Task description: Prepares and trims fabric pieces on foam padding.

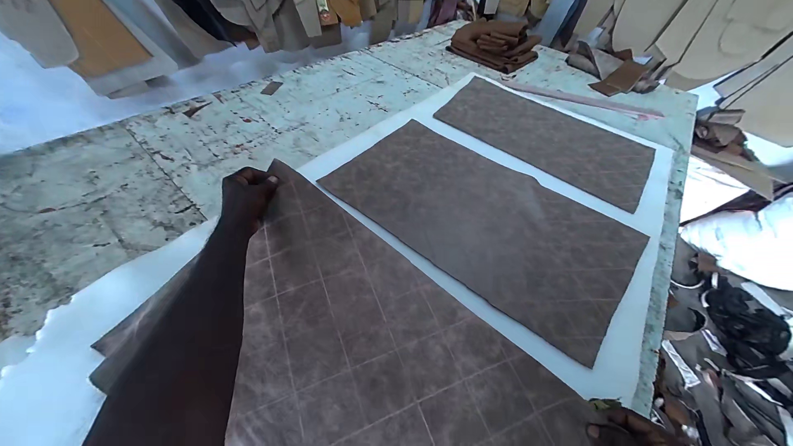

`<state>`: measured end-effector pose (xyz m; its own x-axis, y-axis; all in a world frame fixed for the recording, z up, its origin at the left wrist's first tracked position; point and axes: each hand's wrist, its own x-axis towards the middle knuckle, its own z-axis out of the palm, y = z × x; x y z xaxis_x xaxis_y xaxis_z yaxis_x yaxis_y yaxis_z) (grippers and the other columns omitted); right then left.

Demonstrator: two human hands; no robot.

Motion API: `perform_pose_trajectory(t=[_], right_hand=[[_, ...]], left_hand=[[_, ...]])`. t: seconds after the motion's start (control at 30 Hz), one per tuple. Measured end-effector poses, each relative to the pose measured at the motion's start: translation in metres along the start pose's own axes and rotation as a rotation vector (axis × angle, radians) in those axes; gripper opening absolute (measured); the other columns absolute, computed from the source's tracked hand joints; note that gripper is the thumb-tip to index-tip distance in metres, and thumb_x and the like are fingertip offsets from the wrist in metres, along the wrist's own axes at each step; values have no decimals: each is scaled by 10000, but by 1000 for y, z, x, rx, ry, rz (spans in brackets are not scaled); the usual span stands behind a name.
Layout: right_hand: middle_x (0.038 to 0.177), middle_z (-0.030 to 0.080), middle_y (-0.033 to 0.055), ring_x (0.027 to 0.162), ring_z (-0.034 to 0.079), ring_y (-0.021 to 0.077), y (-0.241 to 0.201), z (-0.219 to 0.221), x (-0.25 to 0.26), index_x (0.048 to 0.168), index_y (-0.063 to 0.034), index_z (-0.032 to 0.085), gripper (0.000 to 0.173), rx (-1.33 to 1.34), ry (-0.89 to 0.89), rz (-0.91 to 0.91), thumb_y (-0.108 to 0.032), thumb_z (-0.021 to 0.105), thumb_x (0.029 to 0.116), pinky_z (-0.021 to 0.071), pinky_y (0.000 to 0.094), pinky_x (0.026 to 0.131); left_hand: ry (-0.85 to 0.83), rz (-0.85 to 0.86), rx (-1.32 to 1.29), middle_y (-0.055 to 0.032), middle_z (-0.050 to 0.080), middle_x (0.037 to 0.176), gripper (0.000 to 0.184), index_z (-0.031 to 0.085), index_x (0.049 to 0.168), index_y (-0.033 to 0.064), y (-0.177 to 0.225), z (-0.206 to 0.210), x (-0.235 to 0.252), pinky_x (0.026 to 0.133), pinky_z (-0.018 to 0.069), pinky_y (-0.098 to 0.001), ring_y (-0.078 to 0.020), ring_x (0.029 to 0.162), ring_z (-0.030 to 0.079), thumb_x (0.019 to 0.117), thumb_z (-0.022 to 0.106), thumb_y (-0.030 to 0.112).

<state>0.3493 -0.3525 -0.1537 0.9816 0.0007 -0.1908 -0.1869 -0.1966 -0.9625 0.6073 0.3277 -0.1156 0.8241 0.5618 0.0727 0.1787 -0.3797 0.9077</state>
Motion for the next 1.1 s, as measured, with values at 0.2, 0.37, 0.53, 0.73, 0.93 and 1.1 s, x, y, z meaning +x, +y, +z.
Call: perform_pose_trajectory(t=[0.2, 0.37, 0.53, 0.73, 0.93, 1.1], right_hand=[[782, 717, 25, 674, 664, 98, 11, 10, 4, 903, -23, 713, 106, -78, 87, 66, 54, 710, 831, 575, 283, 622], [788, 728, 39, 666, 677, 108, -7, 12, 5, 916, -28, 730, 134, -60, 102, 59, 64, 715, 820, 585, 278, 605], [837, 729, 65, 706, 675, 137, 8, 10, 9, 943, -32, 744, 113, -132, 81, 81, -11, 731, 833, 573, 293, 617], [868, 746, 51, 742, 697, 151, 19, 8, 14, 1008, -74, 762, 179, -216, 47, 68, -168, 725, 860, 584, 315, 647], [1092, 732, -5, 967, 710, 115, 35, -24, 13, 1239, -109, 688, 332, -454, 81, -241, -276, 652, 954, 626, 330, 826], [1463, 563, 34, 1376, 491, 235, 45, -46, 12, 1477, -155, 539, 676, -820, -234, -430, -410, 722, 878, 409, 530, 1136]], left_hand=[[-11, -6, 274, -275, 662, 1159, 316, 667, 1202, -4, -55, 38, 7, 947, 458, -680, -438, 1090, 631, 1005, 645, 243], [26, -29, 338, -263, 663, 1156, 316, 673, 1186, 25, -53, 40, 9, 942, 443, -689, -438, 1106, 621, 1002, 635, 280], [10, -34, 368, -278, 651, 1176, 334, 664, 1198, 17, -64, 43, 7, 939, 434, -709, -461, 1114, 609, 998, 642, 284], [-46, 72, 567, -254, 604, 1360, 501, 552, 1414, 82, -43, 35, -20, 1052, 207, -816, -542, 1319, 463, 994, 631, 343], [-51, 249, 535, -255, 390, 1572, 652, 430, 1531, 92, -49, -28, -143, 1153, 251, -732, -497, 1467, 315, 1000, 608, 426], [106, 59, 394, -310, 316, 1592, 734, 371, 1532, -31, -25, -84, -413, 1221, 258, -589, -449, 1498, 284, 974, 639, 365]])
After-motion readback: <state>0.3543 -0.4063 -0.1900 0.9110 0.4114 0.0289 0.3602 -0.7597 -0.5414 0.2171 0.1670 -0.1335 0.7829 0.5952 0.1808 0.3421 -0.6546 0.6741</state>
